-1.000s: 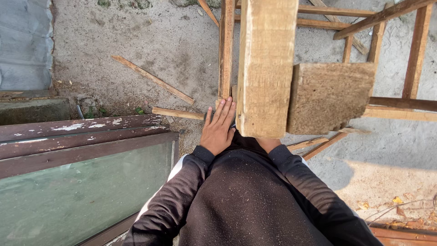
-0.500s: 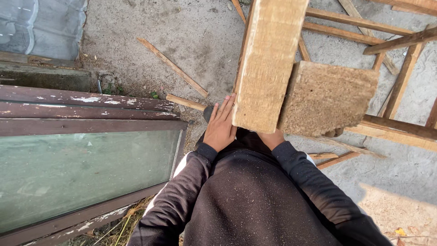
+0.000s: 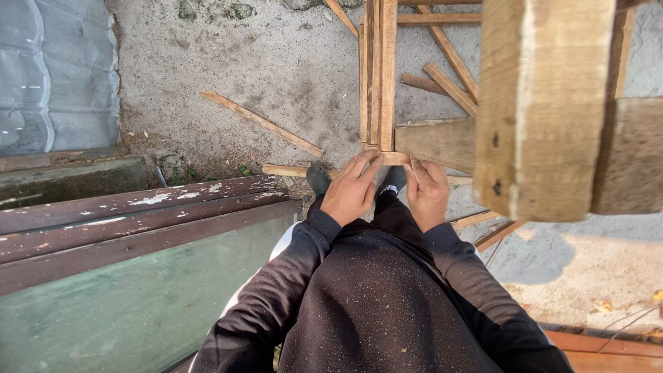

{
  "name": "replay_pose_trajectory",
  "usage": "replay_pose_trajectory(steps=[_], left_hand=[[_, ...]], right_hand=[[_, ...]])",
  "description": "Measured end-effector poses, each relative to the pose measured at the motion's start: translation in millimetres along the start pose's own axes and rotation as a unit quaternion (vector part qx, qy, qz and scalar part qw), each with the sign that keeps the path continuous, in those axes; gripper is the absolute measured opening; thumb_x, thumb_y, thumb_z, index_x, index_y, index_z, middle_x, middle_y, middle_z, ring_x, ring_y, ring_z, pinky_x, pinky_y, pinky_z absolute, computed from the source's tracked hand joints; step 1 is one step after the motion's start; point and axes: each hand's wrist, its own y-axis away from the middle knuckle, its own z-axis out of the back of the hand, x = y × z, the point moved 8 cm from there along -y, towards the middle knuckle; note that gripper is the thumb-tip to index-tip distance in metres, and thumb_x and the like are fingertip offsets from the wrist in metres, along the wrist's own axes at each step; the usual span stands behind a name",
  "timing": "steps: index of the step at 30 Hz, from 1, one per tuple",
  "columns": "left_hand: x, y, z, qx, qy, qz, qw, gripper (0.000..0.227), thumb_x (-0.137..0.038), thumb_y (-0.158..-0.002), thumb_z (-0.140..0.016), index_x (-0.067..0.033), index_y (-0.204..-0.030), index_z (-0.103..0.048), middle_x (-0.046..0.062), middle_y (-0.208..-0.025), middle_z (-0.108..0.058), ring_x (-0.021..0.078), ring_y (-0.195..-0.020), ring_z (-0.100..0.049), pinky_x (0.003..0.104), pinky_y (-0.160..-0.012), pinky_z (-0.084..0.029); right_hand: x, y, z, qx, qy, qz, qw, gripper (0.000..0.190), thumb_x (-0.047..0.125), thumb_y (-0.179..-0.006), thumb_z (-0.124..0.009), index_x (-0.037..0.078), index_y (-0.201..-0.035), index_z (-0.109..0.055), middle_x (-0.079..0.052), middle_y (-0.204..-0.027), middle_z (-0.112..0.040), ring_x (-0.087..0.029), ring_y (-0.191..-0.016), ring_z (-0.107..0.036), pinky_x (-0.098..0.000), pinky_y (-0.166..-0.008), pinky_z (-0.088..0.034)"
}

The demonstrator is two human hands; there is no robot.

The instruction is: The person sands the surfaces and edges of a wooden frame structure using a piece of sandpaper held by hand.

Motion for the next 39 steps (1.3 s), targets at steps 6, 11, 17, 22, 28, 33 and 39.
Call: replay_pose_trajectory(steps=[6, 11, 17, 22, 28, 33, 39], left_hand=[[12.1, -2.1, 5.1, 0.067, 0.017, -0.07, 0.995, 0.062, -0.001, -0.088, -0.059, 0.0049, -0.148, -0.048, 0.022, -0.148, -0.048, 0.039, -0.142, -0.046, 0.045, -0.119, -0.04], [25.2, -6.7, 2.7, 0.087, 0.039, -0.069, 0.993, 0.052, -0.001, -0.089, -0.059, 0.0056, -0.14, -0.053, 0.02, -0.151, -0.048, 0.0392, -0.141, -0.047, 0.044, -0.115, -0.043], [31.3, -8.0, 11.5, 0.067, 0.1, -0.047, 0.992, 0.042, 0.0, -0.095, -0.057, 0.0044, -0.137, -0.058, 0.019, -0.146, -0.055, 0.038, -0.137, -0.054, 0.043, -0.112, -0.047], [30.0, -18.8, 20.4, 0.064, 0.13, -0.02, 0.989, 0.042, -0.002, -0.094, -0.057, 0.0014, -0.136, -0.059, 0.021, -0.139, -0.058, 0.0387, -0.128, -0.059, 0.042, -0.105, -0.051], [40.8, -34.9, 21.6, 0.106, 0.121, 0.008, 0.987, 0.03, -0.005, -0.097, -0.058, -0.0026, -0.125, -0.067, 0.014, -0.13, -0.067, 0.0342, -0.116, -0.067, 0.041, -0.099, -0.055], [28.8, -52.8, 23.4, 0.109, 0.084, -0.049, 0.989, 0.034, -0.005, -0.095, -0.059, -0.003, -0.128, -0.067, 0.014, -0.131, -0.066, 0.0339, -0.123, -0.064, 0.041, -0.104, -0.053], [28.1, -77.4, 17.9, 0.111, 0.015, -0.166, 0.98, 0.051, -0.007, -0.095, -0.053, 0.006, -0.144, -0.054, 0.023, -0.157, -0.047, 0.0374, -0.149, -0.038, 0.049, -0.123, -0.027]], right_hand=[[53.1, -10.0, 2.6, 0.007, 0.081, 0.065, 0.995, 0.019, -0.001, -0.091, -0.076, -0.003, -0.11, -0.073, -0.012, -0.098, -0.065, -0.032, -0.09, -0.062, -0.0416, -0.079, -0.053], [79.5, -5.5, -27.9, -0.013, 0.102, 0.073, 0.992, 0.029, -0.004, -0.087, -0.073, -0.003, -0.116, -0.072, -0.01, -0.098, -0.065, -0.029, -0.09, -0.062, -0.0389, -0.081, -0.053], [54.0, -5.8, -10.3, -0.03, 0.117, 0.017, 0.993, 0.025, -0.001, -0.091, -0.076, -0.002, -0.115, -0.073, -0.01, -0.099, -0.065, -0.029, -0.087, -0.06, -0.0404, -0.08, -0.051], [57.9, 10.9, -37.0, 0.013, 0.071, 0.093, 0.993, 0.031, -0.002, -0.084, -0.072, -0.006, -0.115, -0.072, -0.013, -0.099, -0.067, -0.03, -0.091, -0.063, -0.0404, -0.085, -0.054], [5.3, 8.6, -51.2, -0.065, -0.123, 0.021, 0.99, 0.021, -0.009, -0.098, -0.064, -0.005, -0.119, -0.067, -0.016, -0.113, -0.069, -0.03, -0.102, -0.067, -0.0379, -0.089, -0.055], [48.4, 0.1, -43.9, 0.021, -0.002, 0.056, 0.998, 0.024, -0.002, -0.088, -0.07, -0.004, -0.113, -0.072, -0.017, -0.104, -0.071, -0.032, -0.096, -0.066, -0.0405, -0.085, -0.054], [14.7, -2.2, -62.9, 0.0, -0.075, -0.079, 0.994, 0.021, 0.009, -0.105, -0.064, 0.004, -0.125, -0.068, -0.008, -0.119, -0.074, -0.02, -0.109, -0.072, -0.0325, -0.094, -0.058]])
